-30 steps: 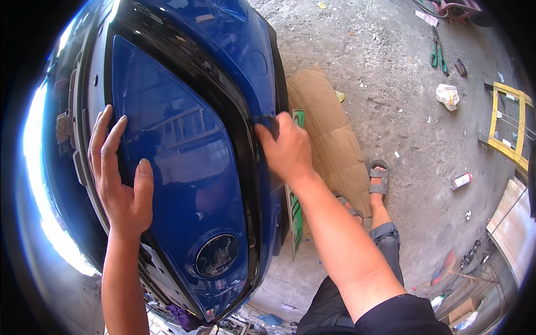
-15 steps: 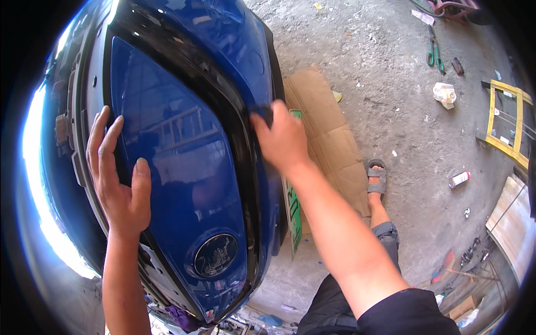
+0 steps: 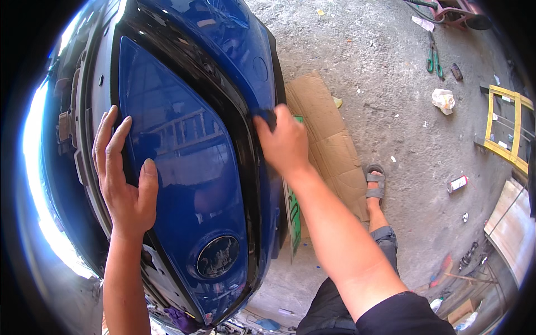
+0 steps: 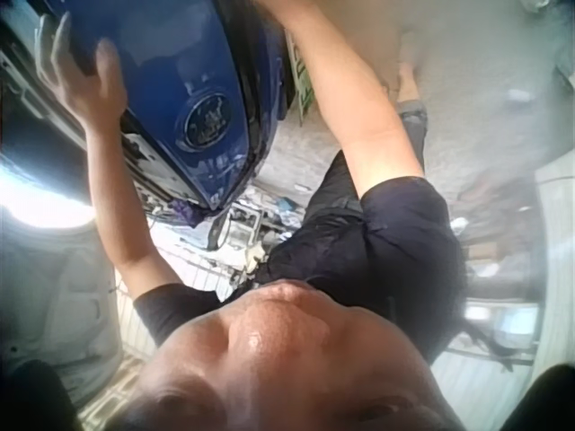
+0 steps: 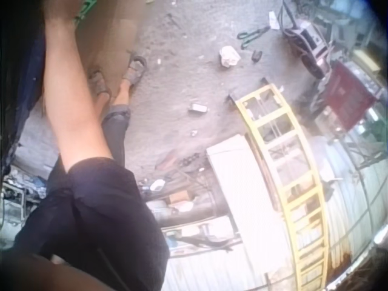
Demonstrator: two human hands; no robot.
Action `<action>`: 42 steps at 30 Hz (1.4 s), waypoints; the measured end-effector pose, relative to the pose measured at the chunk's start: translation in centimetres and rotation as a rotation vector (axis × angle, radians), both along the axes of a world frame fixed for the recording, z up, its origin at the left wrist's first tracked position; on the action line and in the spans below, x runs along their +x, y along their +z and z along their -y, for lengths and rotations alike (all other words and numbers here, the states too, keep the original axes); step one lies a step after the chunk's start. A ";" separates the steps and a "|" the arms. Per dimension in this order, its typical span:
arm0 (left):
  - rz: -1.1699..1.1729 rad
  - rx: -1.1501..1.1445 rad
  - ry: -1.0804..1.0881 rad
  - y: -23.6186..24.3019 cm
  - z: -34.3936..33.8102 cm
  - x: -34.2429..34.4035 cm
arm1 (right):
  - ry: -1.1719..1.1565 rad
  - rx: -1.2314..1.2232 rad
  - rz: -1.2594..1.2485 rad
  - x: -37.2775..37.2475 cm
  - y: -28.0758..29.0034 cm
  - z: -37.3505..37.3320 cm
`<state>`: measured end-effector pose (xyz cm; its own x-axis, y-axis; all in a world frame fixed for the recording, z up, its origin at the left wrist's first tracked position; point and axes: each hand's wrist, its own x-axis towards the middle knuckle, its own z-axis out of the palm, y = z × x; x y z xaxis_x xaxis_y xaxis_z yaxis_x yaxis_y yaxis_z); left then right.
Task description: The person sands the blue surface of a vehicle with a blue sanding block.
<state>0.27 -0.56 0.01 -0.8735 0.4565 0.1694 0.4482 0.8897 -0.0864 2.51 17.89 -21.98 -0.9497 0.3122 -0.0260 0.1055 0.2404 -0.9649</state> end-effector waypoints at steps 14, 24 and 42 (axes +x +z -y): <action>0.010 -0.006 0.010 0.2 0.3 0.2 | 0.048 0.011 0.098 0.8 0.1 0.5; 0.011 -0.011 0.025 0.0 0.2 0.4 | 0.032 -0.005 0.137 0.4 1.0 0.1; -0.010 -0.028 0.019 0.3 -0.2 0.1 | -0.006 -0.061 0.197 9.7 0.8 2.5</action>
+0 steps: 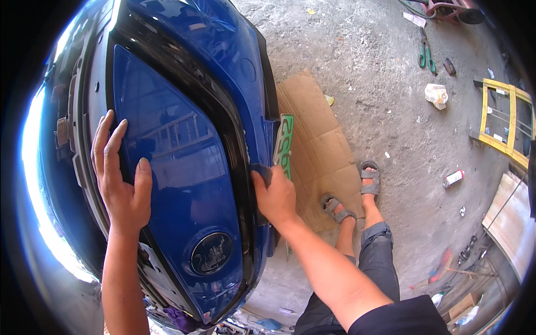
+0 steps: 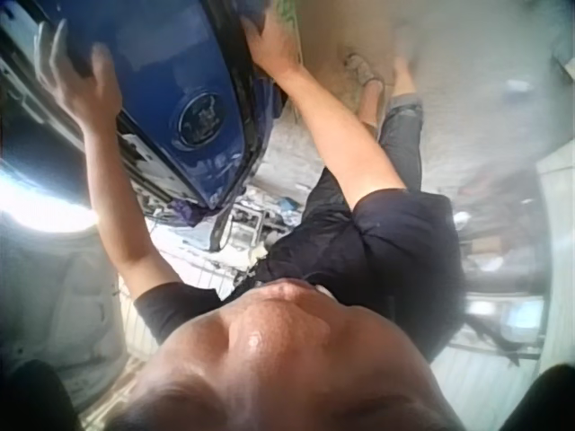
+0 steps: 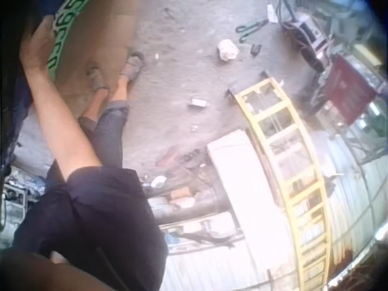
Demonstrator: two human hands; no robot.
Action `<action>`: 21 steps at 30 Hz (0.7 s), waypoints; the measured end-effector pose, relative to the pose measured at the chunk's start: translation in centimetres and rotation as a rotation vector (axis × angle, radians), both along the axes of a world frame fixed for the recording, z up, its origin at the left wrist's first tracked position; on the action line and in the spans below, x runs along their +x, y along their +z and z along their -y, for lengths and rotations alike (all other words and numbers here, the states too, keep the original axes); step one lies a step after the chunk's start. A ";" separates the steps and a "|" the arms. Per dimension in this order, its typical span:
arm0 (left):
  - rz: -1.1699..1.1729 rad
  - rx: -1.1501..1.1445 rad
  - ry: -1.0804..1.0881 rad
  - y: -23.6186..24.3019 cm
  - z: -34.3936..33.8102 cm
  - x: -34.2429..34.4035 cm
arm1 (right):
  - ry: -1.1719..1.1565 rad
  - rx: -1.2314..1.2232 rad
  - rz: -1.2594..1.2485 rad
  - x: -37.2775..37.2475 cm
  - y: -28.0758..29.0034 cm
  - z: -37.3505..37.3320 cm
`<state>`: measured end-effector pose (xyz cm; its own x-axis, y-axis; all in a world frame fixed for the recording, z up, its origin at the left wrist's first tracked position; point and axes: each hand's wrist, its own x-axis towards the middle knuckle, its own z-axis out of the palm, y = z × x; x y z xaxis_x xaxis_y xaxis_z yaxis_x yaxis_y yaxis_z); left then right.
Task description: The person sands the blue surface of a vehicle with a blue sanding block.
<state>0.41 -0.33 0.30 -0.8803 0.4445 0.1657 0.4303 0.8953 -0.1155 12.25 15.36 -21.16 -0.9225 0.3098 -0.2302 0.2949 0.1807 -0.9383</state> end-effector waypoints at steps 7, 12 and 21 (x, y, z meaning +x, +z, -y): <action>0.012 0.012 0.013 -0.5 0.3 0.2 | -0.044 0.042 -0.071 -6.1 -0.8 -1.1; 0.007 0.016 0.011 -0.3 0.4 0.1 | -0.037 -0.027 -0.016 0.8 0.0 0.4; 0.002 -0.001 0.015 -0.5 0.4 0.2 | -0.009 -0.014 -0.020 -3.1 -0.8 -0.8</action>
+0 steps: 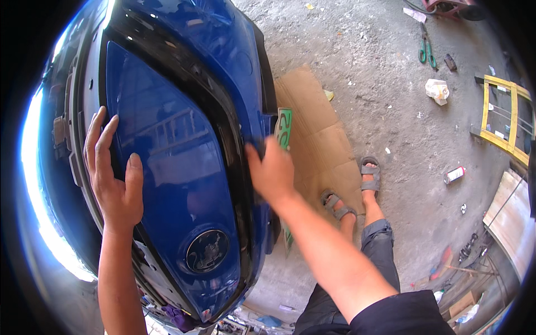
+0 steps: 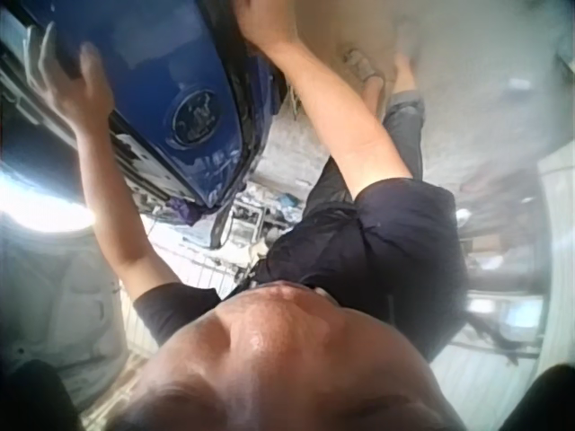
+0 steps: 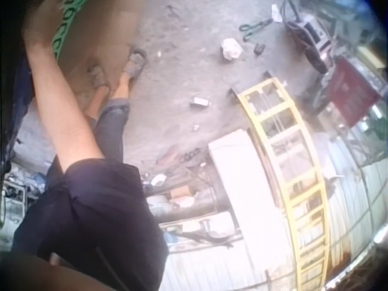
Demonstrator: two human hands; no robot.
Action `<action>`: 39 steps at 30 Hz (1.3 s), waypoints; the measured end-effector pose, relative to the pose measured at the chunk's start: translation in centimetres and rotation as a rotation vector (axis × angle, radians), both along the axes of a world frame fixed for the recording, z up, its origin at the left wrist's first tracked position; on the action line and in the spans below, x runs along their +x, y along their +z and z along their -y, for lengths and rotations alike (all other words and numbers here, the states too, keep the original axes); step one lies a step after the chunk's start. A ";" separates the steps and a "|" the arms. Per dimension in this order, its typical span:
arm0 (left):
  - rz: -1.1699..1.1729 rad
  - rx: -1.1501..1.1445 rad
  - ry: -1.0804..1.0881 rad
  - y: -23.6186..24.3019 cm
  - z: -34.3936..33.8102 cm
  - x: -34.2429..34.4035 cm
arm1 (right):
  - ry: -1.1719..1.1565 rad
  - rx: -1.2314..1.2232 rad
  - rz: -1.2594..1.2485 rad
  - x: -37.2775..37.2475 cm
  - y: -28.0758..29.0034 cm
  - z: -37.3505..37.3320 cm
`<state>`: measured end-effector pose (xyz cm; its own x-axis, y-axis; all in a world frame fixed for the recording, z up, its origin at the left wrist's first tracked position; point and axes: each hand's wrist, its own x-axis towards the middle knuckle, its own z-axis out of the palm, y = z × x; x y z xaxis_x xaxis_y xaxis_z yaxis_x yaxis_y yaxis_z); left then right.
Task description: The person sands the blue surface of a vehicle with a blue sanding block.
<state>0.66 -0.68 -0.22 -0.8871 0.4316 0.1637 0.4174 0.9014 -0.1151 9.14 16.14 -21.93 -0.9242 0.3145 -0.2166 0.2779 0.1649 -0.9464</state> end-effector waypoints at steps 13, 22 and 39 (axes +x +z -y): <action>-0.003 -0.010 0.005 0.3 -0.1 -0.1 | 0.010 -0.018 0.017 3.2 0.5 0.7; 0.006 -0.009 0.007 0.1 -0.3 0.1 | 0.015 -0.019 0.000 -0.5 -0.1 -0.9; 0.027 0.026 0.010 0.5 -0.3 -0.1 | 0.017 -0.056 0.002 4.1 -0.1 0.3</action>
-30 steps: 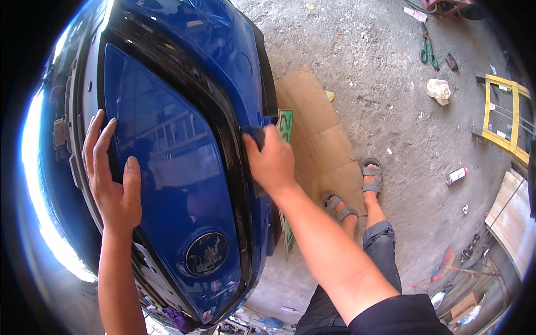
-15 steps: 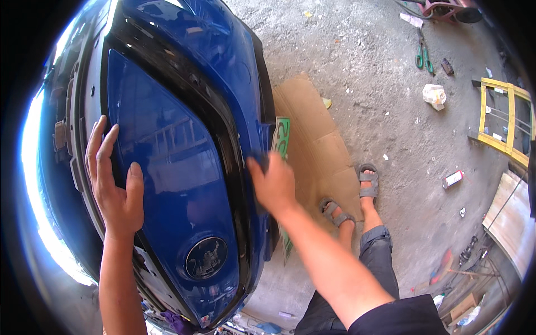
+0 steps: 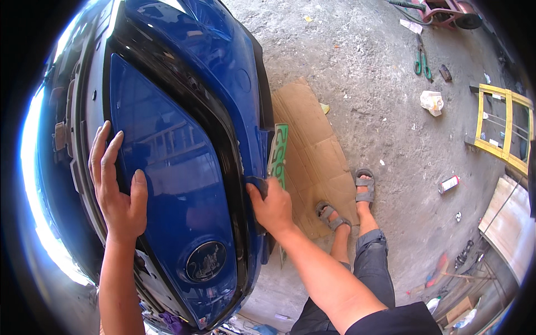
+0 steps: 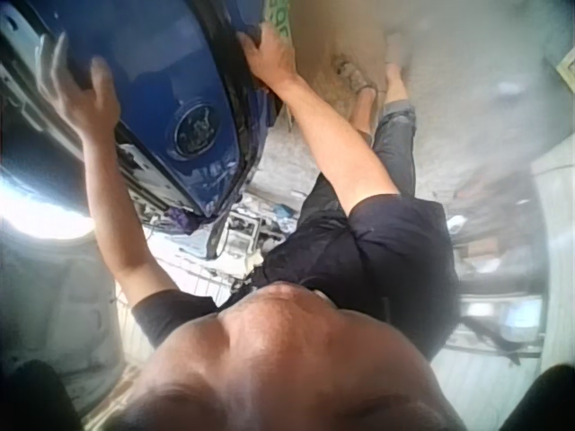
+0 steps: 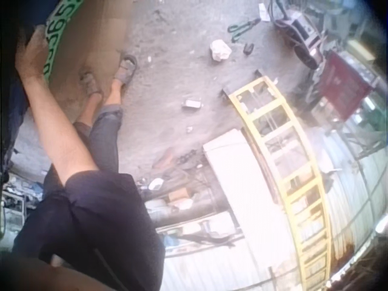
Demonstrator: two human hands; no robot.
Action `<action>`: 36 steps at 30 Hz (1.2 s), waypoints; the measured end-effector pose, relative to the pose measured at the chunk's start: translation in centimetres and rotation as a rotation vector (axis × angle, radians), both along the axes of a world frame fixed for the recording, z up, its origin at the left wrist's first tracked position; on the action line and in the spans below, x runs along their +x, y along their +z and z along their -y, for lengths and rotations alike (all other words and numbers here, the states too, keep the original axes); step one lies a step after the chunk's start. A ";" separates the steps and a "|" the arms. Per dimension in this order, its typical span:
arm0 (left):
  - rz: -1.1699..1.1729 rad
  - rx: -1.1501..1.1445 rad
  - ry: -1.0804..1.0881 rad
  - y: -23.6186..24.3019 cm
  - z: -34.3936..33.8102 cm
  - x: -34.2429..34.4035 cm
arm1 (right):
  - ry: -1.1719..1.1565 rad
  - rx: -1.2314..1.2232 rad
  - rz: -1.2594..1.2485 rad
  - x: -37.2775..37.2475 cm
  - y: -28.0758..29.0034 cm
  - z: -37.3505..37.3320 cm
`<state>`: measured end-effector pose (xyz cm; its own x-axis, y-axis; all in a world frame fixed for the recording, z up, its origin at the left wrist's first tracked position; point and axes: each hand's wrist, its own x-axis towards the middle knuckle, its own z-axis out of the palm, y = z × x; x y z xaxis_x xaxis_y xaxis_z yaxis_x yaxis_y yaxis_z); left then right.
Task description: The person sands the blue surface of a vehicle with a blue sanding block.
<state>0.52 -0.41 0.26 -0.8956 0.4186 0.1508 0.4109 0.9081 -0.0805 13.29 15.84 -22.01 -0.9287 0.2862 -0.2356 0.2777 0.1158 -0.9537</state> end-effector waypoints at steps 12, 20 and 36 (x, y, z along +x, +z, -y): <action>0.007 -0.032 -0.008 0.3 -0.1 -0.1 | 0.055 -0.099 0.111 -0.7 0.4 -0.5; 0.010 -0.010 0.001 -0.1 -0.3 0.0 | -0.051 0.024 -0.119 -14.7 -0.6 -5.7; -0.010 -0.096 -0.003 -0.1 -1.1 -0.2 | 1.107 0.387 -0.194 -9.1 0.6 -11.0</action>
<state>0.31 0.66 0.21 -0.8932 0.4338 0.1184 0.4119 0.8949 -0.1716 4.16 26.89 -21.44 -0.7263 -0.6733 -0.1385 -0.2996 0.4914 -0.8177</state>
